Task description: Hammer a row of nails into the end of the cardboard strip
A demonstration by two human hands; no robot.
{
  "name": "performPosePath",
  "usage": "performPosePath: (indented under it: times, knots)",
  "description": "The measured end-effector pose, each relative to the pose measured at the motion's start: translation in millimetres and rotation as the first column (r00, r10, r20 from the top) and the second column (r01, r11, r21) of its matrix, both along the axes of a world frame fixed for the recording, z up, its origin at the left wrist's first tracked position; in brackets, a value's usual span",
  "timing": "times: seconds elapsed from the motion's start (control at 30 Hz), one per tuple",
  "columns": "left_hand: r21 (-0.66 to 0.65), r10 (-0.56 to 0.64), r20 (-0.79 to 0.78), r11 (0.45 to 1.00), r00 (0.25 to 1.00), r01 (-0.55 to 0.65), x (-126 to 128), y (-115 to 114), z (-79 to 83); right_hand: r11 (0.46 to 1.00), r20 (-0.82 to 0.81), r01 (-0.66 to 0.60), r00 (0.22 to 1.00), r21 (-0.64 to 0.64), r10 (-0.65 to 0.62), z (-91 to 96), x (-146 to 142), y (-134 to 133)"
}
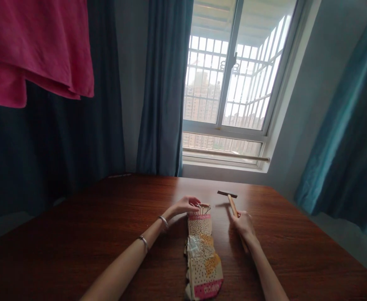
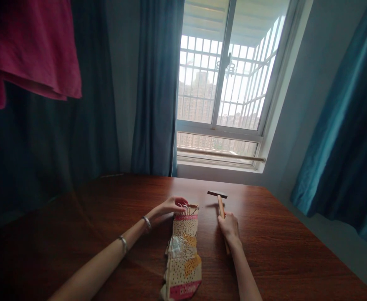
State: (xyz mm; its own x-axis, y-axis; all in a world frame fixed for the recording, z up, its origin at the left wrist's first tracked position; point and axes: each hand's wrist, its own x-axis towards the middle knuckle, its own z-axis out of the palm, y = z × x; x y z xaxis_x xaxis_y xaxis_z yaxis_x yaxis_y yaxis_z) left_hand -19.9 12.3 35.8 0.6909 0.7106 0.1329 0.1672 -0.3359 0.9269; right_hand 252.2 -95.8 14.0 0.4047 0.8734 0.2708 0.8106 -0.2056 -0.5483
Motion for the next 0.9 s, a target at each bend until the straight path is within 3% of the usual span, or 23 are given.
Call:
performPosePath:
  times: [0.27,0.63,0.9]
  knots:
    - [0.005,0.071,-0.118,0.997,0.991,-0.071,-14.4,4.3,-6.6,0.997,0.090,-0.012,0.996,-0.077,0.019,3.3,-6.7,-5.8]
    - [0.164,0.119,-0.067,0.981,0.991,-0.107,-6.3,0.3,-12.2,0.993,0.120,0.025,0.993,-0.115,-0.011,2.2,-10.7,-5.7]
    - [0.092,0.101,-0.044,0.991,0.994,-0.097,6.8,-6.6,-20.1,0.986,0.156,0.074,0.986,-0.148,-0.050,4.3,-14.8,-8.3]
